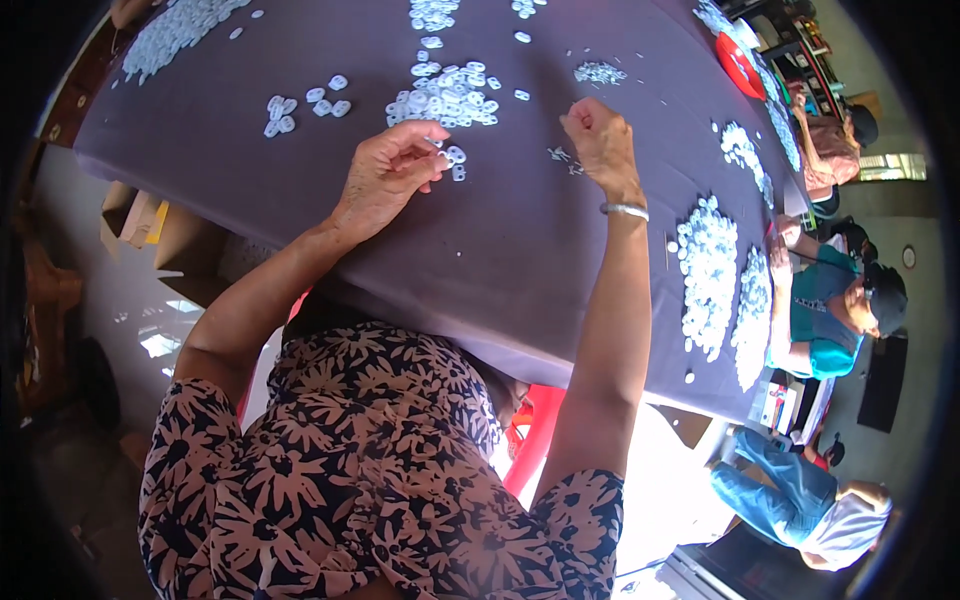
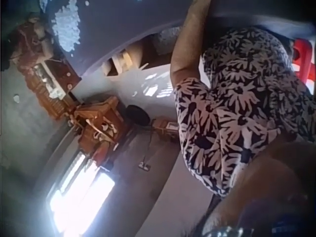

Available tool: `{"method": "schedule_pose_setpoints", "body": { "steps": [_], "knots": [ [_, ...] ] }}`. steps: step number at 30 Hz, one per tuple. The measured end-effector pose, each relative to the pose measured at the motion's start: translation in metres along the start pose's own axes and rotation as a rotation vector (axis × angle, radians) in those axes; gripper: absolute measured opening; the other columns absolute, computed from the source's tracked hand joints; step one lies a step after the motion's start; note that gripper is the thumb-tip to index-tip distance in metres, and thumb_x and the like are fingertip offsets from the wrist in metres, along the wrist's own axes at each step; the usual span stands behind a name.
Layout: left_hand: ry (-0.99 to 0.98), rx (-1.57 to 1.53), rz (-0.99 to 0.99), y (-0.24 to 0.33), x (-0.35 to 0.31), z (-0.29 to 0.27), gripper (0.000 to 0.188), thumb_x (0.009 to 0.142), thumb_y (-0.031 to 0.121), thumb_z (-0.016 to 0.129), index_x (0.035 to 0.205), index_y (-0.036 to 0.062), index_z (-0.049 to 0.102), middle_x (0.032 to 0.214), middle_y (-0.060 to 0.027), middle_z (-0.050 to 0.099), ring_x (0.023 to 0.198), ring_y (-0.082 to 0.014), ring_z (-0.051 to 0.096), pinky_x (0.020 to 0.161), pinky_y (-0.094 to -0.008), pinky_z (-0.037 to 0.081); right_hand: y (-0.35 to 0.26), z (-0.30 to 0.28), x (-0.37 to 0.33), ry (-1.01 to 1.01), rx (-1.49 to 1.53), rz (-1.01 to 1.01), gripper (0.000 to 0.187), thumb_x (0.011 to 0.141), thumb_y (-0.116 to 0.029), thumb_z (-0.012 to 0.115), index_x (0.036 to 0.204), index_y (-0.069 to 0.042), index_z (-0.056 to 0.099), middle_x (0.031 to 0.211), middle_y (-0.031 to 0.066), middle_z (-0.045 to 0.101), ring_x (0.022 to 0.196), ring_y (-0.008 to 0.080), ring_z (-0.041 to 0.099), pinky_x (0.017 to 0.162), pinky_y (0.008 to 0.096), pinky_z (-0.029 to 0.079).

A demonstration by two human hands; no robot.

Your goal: The person assembles small plastic components by hand, picking up plastic pieces and pins, inserting the pins into the pieces, and setting the completed parts on the table.

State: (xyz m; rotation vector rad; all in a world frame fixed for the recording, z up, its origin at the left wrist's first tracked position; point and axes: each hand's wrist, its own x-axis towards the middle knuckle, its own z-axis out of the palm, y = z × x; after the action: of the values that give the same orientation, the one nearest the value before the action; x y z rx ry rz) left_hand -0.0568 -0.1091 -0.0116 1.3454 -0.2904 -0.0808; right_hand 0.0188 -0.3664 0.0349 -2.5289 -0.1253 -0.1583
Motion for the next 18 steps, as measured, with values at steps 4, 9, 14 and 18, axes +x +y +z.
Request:
{"method": "schedule_pose_setpoints", "body": {
  "steps": [4,9,14,18],
  "knots": [
    [0.026,-0.026,0.014,0.001,0.002,0.0,0.023,0.085,0.003,0.062,0.108,0.0064,0.057,0.084,-0.0017,0.059,0.073,-0.0059,0.056,0.061,-0.02,0.046,-0.032,0.017,-0.022,-0.138,0.699,-0.088,0.008,0.085,-0.008,0.063,0.089,-0.001,0.063,0.078,0.0026,0.061,0.064,0.0059,0.05,0.057,0.0204,0.039],
    [0.084,-0.007,0.01,-0.001,0.001,-0.001,0.025,0.085,0.004,0.063,0.109,0.0061,0.055,0.084,-0.002,0.059,0.072,-0.0062,0.056,0.06,-0.0204,0.046,-0.068,0.045,-0.043,-0.219,0.875,-0.062,0.009,0.088,-0.006,0.06,0.095,-0.002,0.063,0.08,0.0023,0.061,0.065,0.006,0.049,0.058,0.0198,0.04],
    [0.086,-0.007,0.092,-0.006,0.002,0.001,0.026,0.085,0.003,0.061,0.109,0.003,0.052,0.08,-0.0044,0.06,0.068,-0.0052,0.055,0.059,-0.0206,0.046,-0.068,0.066,-0.044,-0.18,0.968,-0.095,0.011,0.088,-0.013,0.063,0.093,-0.003,0.063,0.078,0.0004,0.06,0.065,0.006,0.049,0.059,0.0202,0.041],
    [0.08,-0.01,0.086,-0.004,0.002,0.002,0.028,0.084,0.002,0.062,0.11,0.0024,0.051,0.081,-0.0048,0.061,0.069,-0.0051,0.055,0.06,-0.0204,0.046,-0.07,0.071,-0.051,-0.161,1.017,-0.044,0.011,0.088,-0.014,0.064,0.092,-0.003,0.063,0.076,-0.0009,0.059,0.064,0.0059,0.049,0.058,0.0205,0.041]
  ]
}}
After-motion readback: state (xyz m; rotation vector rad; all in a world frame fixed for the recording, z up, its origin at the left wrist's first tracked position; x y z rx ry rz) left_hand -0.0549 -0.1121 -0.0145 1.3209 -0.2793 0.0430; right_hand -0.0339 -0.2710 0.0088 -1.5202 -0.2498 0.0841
